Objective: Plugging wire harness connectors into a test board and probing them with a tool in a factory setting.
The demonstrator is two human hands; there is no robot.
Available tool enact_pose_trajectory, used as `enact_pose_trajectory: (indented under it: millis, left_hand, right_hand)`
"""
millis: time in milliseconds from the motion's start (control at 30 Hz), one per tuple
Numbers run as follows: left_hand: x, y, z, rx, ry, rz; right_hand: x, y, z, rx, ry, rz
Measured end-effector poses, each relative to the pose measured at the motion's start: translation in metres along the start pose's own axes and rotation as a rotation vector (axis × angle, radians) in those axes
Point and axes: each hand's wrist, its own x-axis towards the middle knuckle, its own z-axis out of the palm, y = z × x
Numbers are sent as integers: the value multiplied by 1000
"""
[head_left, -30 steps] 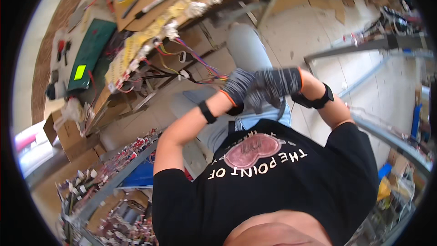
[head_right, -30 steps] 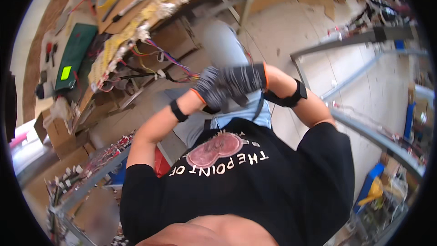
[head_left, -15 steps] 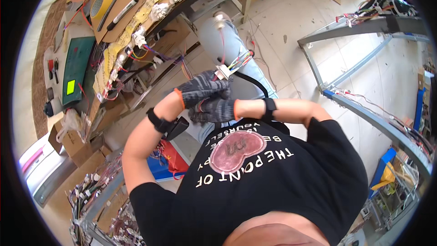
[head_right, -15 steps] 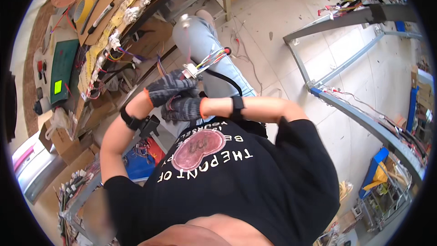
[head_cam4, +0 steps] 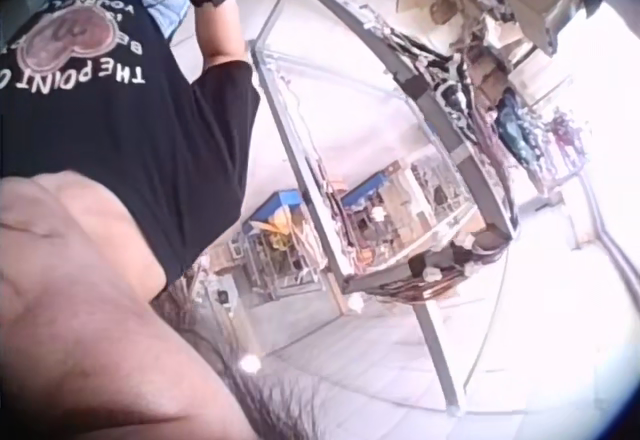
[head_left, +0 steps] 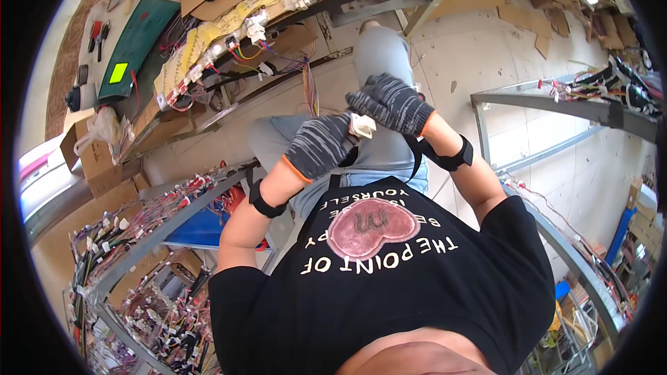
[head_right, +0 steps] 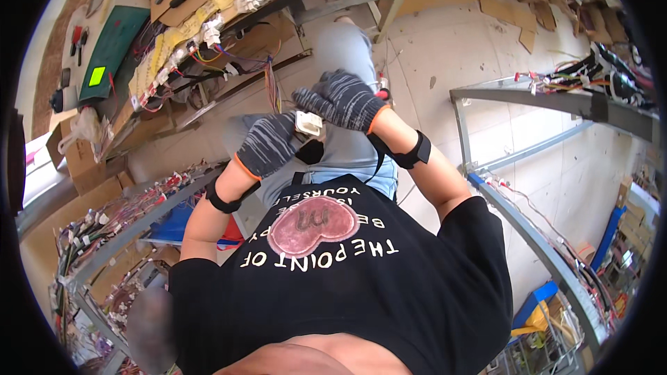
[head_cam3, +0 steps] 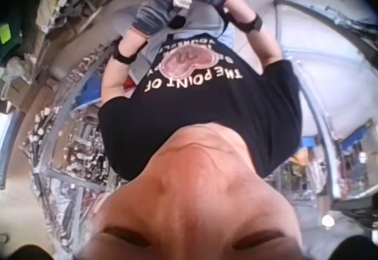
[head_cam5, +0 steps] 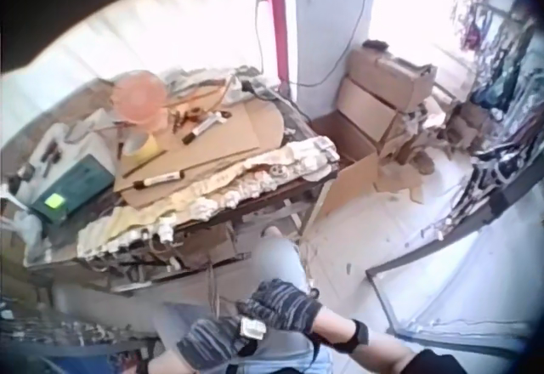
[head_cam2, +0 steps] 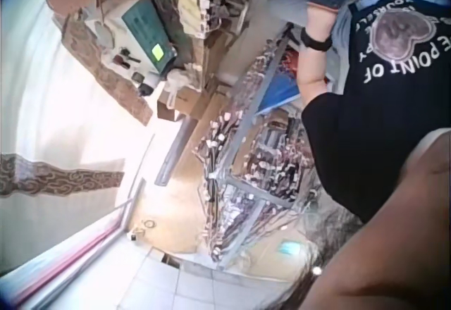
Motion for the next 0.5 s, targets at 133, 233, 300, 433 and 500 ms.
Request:
enact_pose_trajectory:
  millis: [133, 233, 300, 433, 500]
  left_hand:
    - [-2, 15, -2, 294, -170, -38]
    - [2, 22, -2, 344, -143, -95]
    - [-2, 17, -1, 317, -101, -99]
    - [-2, 9, -2, 173, 101, -57]
    - [4, 13, -5, 178, 245, 31]
  right_hand:
    - [19, -19, -1, 1393, -129, 196]
    - [25, -19, 7, 1195, 79, 293]
    - [22, -20, 5, 370, 394, 414]
    - [-3, 0, -24, -488, -222, 418]
    - [-23, 24, -6, 49, -164, 428]
